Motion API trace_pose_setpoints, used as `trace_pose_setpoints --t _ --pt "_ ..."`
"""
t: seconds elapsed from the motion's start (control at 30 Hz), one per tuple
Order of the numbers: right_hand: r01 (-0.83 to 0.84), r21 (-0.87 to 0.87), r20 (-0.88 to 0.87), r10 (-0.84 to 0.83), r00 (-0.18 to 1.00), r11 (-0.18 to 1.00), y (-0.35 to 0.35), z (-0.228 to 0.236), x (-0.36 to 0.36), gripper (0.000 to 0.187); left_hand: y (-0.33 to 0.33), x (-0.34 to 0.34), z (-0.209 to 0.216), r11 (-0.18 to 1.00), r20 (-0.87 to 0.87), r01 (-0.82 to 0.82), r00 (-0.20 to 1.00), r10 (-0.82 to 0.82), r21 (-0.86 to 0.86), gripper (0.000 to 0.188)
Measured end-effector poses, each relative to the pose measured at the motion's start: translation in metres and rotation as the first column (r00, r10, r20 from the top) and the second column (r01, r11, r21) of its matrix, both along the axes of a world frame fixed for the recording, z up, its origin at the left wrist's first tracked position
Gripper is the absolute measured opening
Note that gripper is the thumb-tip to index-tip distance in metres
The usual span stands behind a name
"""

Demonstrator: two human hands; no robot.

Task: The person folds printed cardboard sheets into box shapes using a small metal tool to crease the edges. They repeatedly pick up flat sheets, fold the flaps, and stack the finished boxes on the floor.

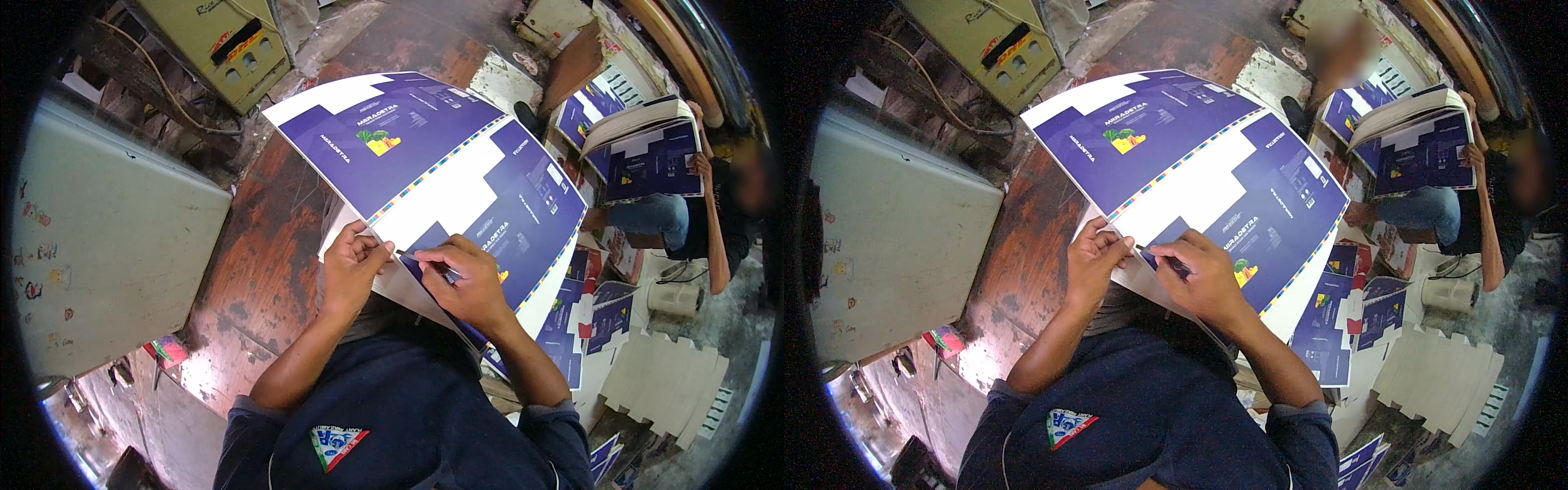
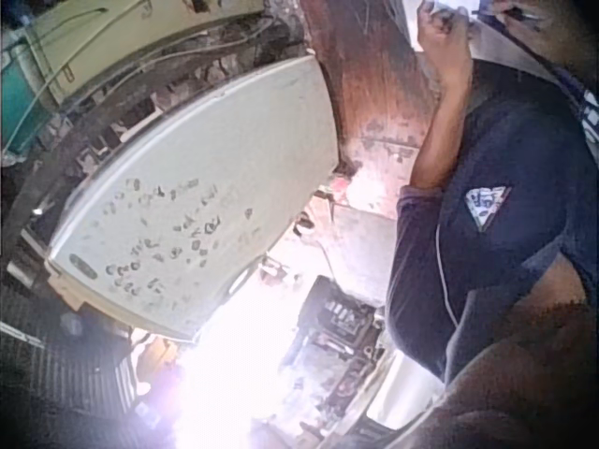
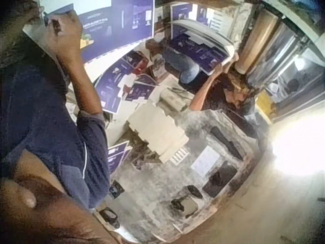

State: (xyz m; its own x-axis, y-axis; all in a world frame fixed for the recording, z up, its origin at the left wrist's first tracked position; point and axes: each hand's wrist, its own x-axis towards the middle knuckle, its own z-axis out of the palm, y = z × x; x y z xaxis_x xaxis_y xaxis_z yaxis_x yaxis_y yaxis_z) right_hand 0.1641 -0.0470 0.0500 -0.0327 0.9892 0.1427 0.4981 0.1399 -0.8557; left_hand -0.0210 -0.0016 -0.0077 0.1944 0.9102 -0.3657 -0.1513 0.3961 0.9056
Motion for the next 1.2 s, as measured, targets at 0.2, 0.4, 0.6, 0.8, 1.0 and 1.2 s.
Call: trace_pose_setpoints --t 0.2,0.4,0.6,0.8,1.0,1.2 --pt "-0.022 -0.011 0.06 0.022 0.998 1.0 -0.001 0.001 0.002 0.018 0.002 0.001 0.002 1.0 0.005 -0.007 1.0 0.007 0.005 0.045" --pt "-0.035 -0.011 0.069 0.036 0.997 0.999 -0.002 0.003 0.002 0.018 0.002 0.001 0.005 1.0 -0.007 0.0 1.0 0.001 0.023 0.045" --pt "-0.086 -0.001 0.085 0.085 0.993 0.996 -0.003 0.006 0.0 0.02 0.002 0.002 0.01 1.0 -0.008 -0.003 1.0 0.003 0.013 0.046" --pt "-0.172 -0.019 0.239 0.171 0.956 0.985 -0.015 0.016 0.008 0.021 0.003 0.002 0.02 0.999 -0.022 0.01 1.0 -0.009 0.043 0.047" --pt "-0.265 -0.134 0.332 0.295 0.896 0.955 -0.074 0.037 0.034 0.016 0.002 0.003 0.027 0.997 -0.007 -0.025 1.0 0.025 0.068 0.047" --pt "-0.322 -0.378 0.407 0.469 0.784 0.868 -0.156 0.044 0.079 0.012 -0.004 0.01 0.042 0.993 -0.032 -0.042 0.998 0.046 0.112 0.045"
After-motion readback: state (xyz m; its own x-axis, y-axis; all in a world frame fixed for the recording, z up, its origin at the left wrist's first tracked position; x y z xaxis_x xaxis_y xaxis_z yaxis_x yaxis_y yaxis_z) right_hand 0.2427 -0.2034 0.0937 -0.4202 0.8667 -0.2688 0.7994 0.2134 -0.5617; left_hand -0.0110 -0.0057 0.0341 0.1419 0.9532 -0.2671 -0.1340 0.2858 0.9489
